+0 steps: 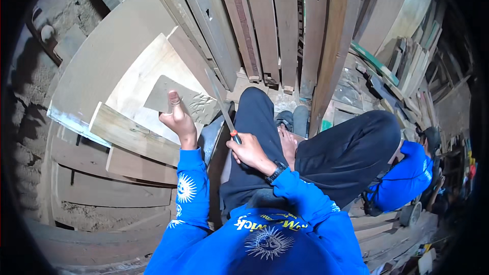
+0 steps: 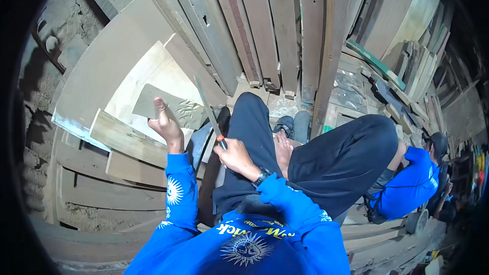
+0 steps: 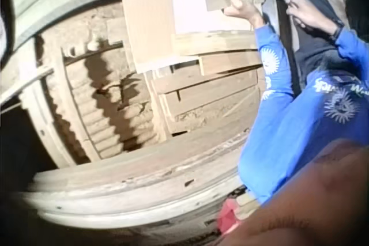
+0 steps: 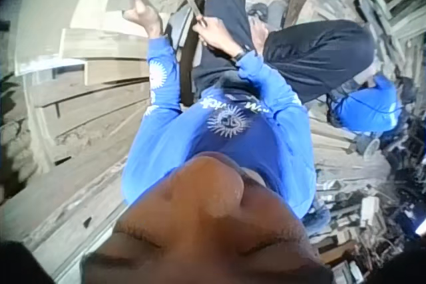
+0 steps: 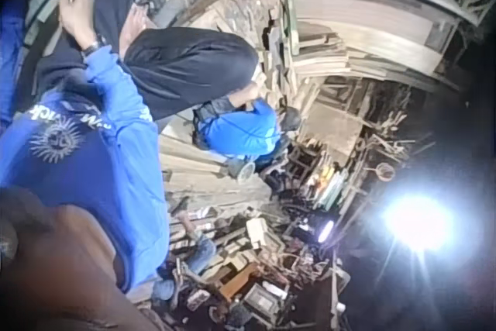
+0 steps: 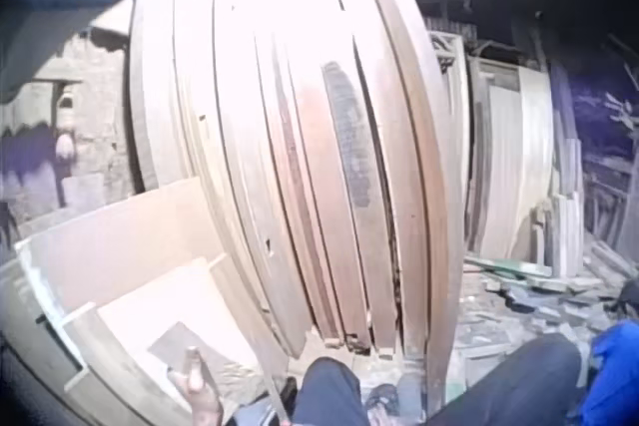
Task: Using a hand file to shape or smooth a carved wood piece.
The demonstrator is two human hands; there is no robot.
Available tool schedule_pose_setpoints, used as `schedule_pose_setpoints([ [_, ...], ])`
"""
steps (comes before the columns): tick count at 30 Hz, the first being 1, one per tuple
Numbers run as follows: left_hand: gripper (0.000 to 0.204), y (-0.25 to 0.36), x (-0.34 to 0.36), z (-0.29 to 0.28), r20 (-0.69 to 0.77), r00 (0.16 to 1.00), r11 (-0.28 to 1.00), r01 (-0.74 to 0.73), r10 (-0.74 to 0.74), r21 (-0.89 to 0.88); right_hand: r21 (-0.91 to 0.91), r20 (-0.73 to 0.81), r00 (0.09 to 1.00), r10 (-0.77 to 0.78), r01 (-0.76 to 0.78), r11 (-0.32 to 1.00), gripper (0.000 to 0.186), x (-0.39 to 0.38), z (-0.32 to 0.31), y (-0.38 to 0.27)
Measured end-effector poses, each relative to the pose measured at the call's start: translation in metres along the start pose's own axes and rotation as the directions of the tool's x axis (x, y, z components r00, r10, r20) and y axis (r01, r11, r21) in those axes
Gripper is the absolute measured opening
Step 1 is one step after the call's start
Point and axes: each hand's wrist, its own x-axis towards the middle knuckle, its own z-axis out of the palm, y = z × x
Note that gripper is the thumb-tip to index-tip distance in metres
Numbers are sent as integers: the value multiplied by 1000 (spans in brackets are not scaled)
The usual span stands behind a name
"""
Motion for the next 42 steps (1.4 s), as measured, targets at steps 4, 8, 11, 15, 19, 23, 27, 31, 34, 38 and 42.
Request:
schedule_pose_setpoints([
  [4, 48, -2, 8, 8, -140, 988, 985, 41, -65, -166, 55, 21, 998, 52, -53, 997, 31, -20, -1, 12],
  [8, 49, -3, 9, 11, -119, 993, 982, -36, 13, -187, -13, -34, 999, -34, 34, 999, 31, -6, -1, 12],
  [11, 50, -13, 3, 2, -9, 1000, 1000, 10, -10, -12, 7, -33, 998, -48, 48, 999, 32, 17, 3, 6],
  [15, 54, 0, -3, 11, -56, 997, 999, -52, 52, 6, 58, -26, 998, -56, 57, 997, 30, 21, -1, 8],
  [19, 60, -4, 12, 3, -73, 997, 1000, 7, -7, 1, 23, 12, 998, -58, 57, 998, 30, 2, -5, 22],
  [23, 62, -8, 14, -2, -98, 995, 999, 10, -15, -52, 21, 16, 1000, -23, 22, 1000, 30, 4, -7, 20],
  [27, 65, -4, 0, 7, -27, 998, 997, 53, -55, -56, 2, -22, 999, -38, 38, 999, 31, 24, -2, 23],
  [31, 67, -8, 2, 2, -20, 1000, 998, -23, 22, -66, -26, -27, 998, -65, 65, 998, 32, 23, -1, 22],
  [34, 64, -9, 8, -1, -51, 998, 999, 48, -48, -9, -57, -10, 999, -39, 38, 998, 32, 15, -8, 22],
  [38, 63, 2, 2, 6, -82, 996, 997, 39, -44, -60, -61, -20, 998, -59, 58, 997, 40, -4, -10, 27],
  [42, 61, -6, 8, 0, -83, 995, 991, 45, -55, -124, -56, -25, 998, -54, 53, 997, 41, -3, -12, 25],
])
